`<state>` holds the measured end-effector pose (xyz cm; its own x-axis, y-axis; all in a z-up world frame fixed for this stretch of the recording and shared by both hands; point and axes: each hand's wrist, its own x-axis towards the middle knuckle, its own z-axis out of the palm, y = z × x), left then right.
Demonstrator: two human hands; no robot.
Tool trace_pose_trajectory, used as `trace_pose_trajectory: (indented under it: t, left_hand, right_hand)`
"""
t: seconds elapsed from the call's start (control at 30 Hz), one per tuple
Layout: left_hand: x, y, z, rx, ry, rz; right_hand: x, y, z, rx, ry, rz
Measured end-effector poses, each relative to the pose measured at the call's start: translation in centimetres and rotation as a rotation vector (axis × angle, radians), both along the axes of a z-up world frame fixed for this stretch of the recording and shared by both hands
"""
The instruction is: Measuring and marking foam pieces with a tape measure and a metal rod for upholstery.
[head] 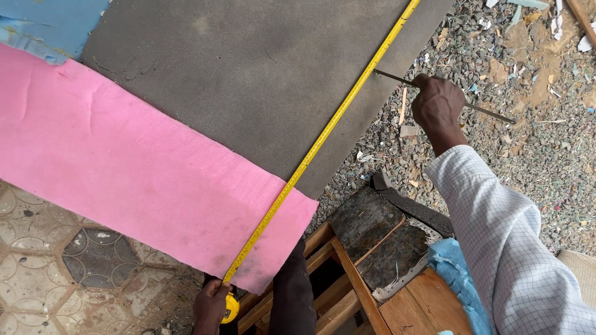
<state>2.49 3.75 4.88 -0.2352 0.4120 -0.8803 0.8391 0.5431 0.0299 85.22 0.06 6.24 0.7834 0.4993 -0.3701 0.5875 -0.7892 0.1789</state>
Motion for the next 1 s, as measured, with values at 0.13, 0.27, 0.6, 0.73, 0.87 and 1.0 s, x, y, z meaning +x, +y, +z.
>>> trace_pose_trajectory:
  t: [0.13, 0.27, 0.6, 0.73, 0.87, 1.0]
  left_hand:
    - [0.4, 0.2, 0.6, -0.008, 0.006, 0.053]
    - [0.4, 0.1, 0.1, -0.008, 0.0, 0.06]
    - [4.5, 8.2, 9.0, 0.109, -0.257, -0.213]
    - [10.9, 14.4, 13.4, 0.155, -0.345, -0.099]
    - [15.3, 19.2, 15.4, 0.133, -0.522, -0.247]
    - [18.9, 21.6, 16.4, 0.067, -0.727, -0.161]
  right_hand:
    - [-0.6, -0.8, 0.3, -0.051, 0.026, -0.044]
    - [-0.9, -4.1, 1.3, -0.163, 0.046, -0.096]
    - [-15.5, -5.8, 4.8, 0.089, 0.357, -0.504]
    - [-26.8, -5.6, 8.0, 0.044, 0.54, -0.586]
    - [-35.0, -7.9, 10.4, 0.02, 0.664, -0.694]
    - [-38.6, -9.2, 13.7, -0.109, 0.666, -0.742]
